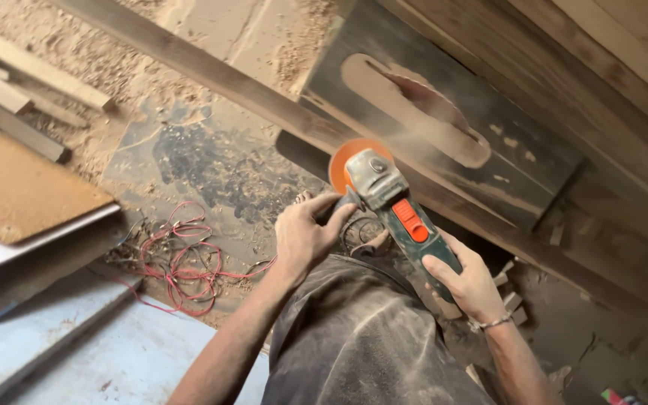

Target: Sanding the surface and edges of a wooden board using a power sander/grinder with a sanding disc.

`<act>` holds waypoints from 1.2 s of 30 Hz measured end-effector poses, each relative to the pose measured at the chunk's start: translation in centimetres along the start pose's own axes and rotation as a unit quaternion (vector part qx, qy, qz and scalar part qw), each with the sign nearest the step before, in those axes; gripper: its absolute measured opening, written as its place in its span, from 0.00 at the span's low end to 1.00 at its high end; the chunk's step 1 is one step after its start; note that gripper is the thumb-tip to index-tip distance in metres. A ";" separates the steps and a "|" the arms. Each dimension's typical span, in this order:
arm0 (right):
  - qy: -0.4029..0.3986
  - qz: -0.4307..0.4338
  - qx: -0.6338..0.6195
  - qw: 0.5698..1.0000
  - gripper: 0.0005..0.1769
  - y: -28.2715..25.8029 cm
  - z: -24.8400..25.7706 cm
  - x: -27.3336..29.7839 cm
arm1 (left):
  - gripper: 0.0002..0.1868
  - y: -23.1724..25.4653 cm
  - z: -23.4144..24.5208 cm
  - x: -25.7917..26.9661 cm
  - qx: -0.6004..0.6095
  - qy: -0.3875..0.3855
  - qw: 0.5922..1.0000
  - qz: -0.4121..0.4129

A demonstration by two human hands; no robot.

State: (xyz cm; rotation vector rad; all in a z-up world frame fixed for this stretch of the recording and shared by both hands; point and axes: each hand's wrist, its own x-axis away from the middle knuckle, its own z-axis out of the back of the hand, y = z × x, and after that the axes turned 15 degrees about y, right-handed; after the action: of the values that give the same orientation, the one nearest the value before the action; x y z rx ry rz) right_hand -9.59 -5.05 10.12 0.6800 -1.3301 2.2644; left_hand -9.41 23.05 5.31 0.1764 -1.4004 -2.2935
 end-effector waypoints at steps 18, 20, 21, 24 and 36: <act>0.107 -0.095 -0.015 0.990 0.42 14.3 12.5 6.9 | 0.21 5.5 -12.4 9.7 -0.003 -0.140 0.988 -0.062; 0.115 -0.098 -0.021 0.988 0.42 16.0 13.6 7.4 | 0.22 6.0 -13.7 10.6 -0.007 -0.170 0.984 -0.046; 0.119 -0.097 -0.032 0.988 0.43 16.7 14.2 7.8 | 0.22 6.5 -14.2 11.2 0.003 -0.170 0.984 -0.056; 0.128 -0.088 -0.056 0.986 0.43 18.2 15.8 8.6 | 0.22 7.0 -16.3 12.6 0.009 -0.171 0.981 -0.093; 0.181 -0.148 -0.107 0.966 0.33 24.4 20.7 13.4 | 0.21 10.4 -23.1 17.2 0.007 -0.247 0.957 -0.150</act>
State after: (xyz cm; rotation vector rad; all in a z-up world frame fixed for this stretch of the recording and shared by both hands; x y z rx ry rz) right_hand -30.33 -32.88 10.45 0.3408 -1.1817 1.8632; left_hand -13.96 -7.24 5.36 -0.2142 -1.7276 -2.7061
